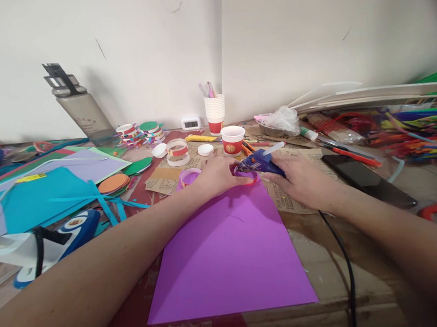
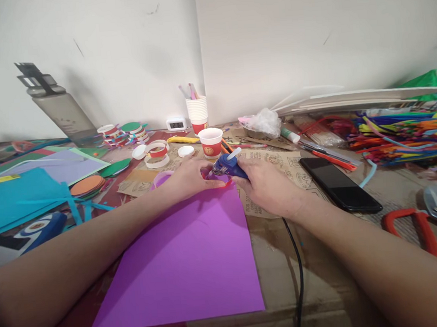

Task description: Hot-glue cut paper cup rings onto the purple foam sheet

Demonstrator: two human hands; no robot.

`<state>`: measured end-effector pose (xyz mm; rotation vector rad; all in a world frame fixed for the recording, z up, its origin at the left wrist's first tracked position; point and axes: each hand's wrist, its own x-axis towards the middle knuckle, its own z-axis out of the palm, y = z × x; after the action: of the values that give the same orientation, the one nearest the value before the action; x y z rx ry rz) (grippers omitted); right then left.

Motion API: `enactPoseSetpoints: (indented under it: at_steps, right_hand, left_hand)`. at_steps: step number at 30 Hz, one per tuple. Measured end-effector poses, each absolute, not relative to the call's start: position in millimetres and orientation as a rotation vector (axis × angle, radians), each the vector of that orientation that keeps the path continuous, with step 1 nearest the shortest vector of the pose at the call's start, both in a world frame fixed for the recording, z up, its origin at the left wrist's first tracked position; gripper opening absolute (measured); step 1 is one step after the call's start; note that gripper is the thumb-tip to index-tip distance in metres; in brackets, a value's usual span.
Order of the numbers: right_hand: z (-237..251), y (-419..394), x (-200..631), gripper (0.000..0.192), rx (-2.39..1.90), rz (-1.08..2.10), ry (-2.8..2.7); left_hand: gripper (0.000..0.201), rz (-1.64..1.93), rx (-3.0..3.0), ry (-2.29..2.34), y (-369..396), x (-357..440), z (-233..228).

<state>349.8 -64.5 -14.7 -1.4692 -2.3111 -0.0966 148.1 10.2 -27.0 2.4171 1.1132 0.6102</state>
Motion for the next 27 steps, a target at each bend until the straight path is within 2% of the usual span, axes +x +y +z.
enactPoseSetpoints:
  at_steps: [14, 27]
  right_hand:
    - [-13.2, -63.7, 353.1, 0.023, -1.448, -0.104, -2.303]
    - [-14.4, -63.4, 351.4, 0.018, -1.457, -0.085, -2.315]
  left_hand:
    - [0.031, 0.586, 2.404, 1.105, 11.1, 147.7, -26.5]
    - [0.035, 0.562, 2.434, 1.116, 12.3, 147.8, -26.8]
